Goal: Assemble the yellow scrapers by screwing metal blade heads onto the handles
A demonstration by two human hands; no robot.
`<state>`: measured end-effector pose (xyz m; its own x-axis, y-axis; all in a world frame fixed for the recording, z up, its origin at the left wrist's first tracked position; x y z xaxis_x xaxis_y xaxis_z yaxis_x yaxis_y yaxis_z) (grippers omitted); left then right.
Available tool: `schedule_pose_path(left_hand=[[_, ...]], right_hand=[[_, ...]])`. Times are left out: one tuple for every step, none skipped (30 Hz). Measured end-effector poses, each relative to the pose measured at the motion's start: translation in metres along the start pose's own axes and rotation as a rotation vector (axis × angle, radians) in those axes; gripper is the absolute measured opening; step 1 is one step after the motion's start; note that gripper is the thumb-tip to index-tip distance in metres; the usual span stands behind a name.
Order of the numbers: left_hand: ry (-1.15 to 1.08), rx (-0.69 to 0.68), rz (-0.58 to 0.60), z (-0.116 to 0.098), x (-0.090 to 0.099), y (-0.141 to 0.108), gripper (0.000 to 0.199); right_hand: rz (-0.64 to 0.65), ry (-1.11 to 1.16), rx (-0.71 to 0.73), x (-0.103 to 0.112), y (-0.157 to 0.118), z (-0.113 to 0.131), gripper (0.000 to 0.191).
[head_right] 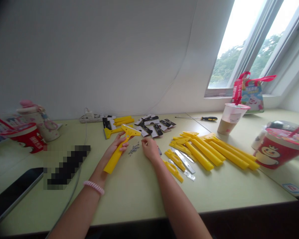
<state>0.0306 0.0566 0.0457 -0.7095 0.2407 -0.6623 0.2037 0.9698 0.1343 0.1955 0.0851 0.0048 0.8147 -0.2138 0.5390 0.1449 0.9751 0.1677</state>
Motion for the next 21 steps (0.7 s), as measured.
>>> schedule_pose_path(left_hand=[[-0.005, -0.004, -0.011, 0.0, 0.001, 0.001, 0.051], [-0.008, -0.003, -0.019, 0.001, 0.003, 0.002, 0.051], [-0.01, 0.0, -0.024, 0.001, 0.004, 0.003, 0.051], [-0.012, 0.001, -0.024, 0.002, 0.005, 0.003, 0.051], [-0.014, 0.003, -0.022, 0.002, 0.006, 0.004, 0.052], [-0.014, 0.006, -0.02, 0.002, 0.006, 0.004, 0.052], [-0.012, 0.008, -0.017, 0.002, 0.006, 0.004, 0.053], [-0.008, 0.011, -0.015, 0.002, 0.006, 0.004, 0.053], [-0.002, 0.013, -0.012, 0.002, 0.005, 0.003, 0.054], [0.006, 0.012, -0.009, 0.002, 0.004, 0.003, 0.054], [0.013, 0.011, -0.005, 0.003, 0.002, 0.002, 0.054], [0.019, 0.009, -0.001, 0.003, 0.001, 0.001, 0.054], [0.023, 0.009, 0.002, 0.003, 0.0, 0.0, 0.054], [0.026, 0.009, 0.004, 0.003, -0.001, -0.001, 0.054], [0.028, 0.009, 0.004, 0.003, -0.001, -0.001, 0.054], [0.03, 0.011, 0.003, 0.003, -0.002, -0.002, 0.054], [0.033, 0.016, 0.002, 0.003, -0.002, -0.002, 0.054], [0.035, 0.02, 0.003, 0.003, -0.002, -0.002, 0.054], [0.038, 0.023, 0.005, 0.003, -0.001, -0.002, 0.054], [0.041, 0.028, 0.008, 0.003, -0.001, -0.002, 0.054], [0.043, 0.034, 0.012, 0.003, -0.001, -0.001, 0.054]], right_hand=[[-0.02, -0.082, 0.026, -0.002, -0.001, 0.0, 0.019], [-0.033, -0.14, 0.044, -0.003, -0.002, 0.001, 0.021], [-0.04, -0.186, 0.057, -0.005, -0.002, 0.003, 0.021], [-0.046, -0.223, 0.066, -0.006, -0.003, 0.005, 0.02], [-0.047, -0.253, 0.07, -0.007, -0.003, 0.007, 0.018], [-0.042, -0.275, 0.071, -0.008, -0.003, 0.009, 0.017], [-0.034, -0.291, 0.069, -0.008, -0.003, 0.01, 0.016], [-0.024, -0.303, 0.065, -0.009, -0.002, 0.011, 0.016], [-0.014, -0.312, 0.06, -0.009, -0.002, 0.012, 0.015], [-0.005, -0.322, 0.055, -0.009, -0.001, 0.012, 0.015], [0.0, -0.333, 0.047, -0.009, -0.001, 0.012, 0.015], [0.0, -0.343, 0.038, -0.009, -0.001, 0.012, 0.015], [-0.001, -0.351, 0.03, -0.009, 0.0, 0.012, 0.014], [-0.004, -0.358, 0.025, -0.009, 0.0, 0.012, 0.014], [-0.008, -0.361, 0.022, -0.009, 0.0, 0.011, 0.014], [-0.013, -0.364, 0.018, -0.009, -0.001, 0.011, 0.013], [-0.018, -0.366, 0.015, -0.009, -0.001, 0.011, 0.012], [-0.021, -0.369, 0.013, -0.008, -0.002, 0.011, 0.011], [-0.023, -0.375, 0.012, -0.008, -0.002, 0.01, 0.011], [-0.023, -0.383, 0.013, -0.007, -0.002, 0.009, 0.01], [-0.02, -0.393, 0.012, -0.006, -0.002, 0.008, 0.01]])
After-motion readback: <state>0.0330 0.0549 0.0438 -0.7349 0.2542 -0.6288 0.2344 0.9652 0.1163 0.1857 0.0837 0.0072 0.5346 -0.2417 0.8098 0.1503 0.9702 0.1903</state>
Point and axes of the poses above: each hand's wrist, its own y-axis towards the middle knuckle, its own x-axis out of the back of the hand, z = x × y, the point moved 1 cm from there along y, towards the middle knuckle, and after that the axes turned 11 degrees about -x, right-handed, at the moved point
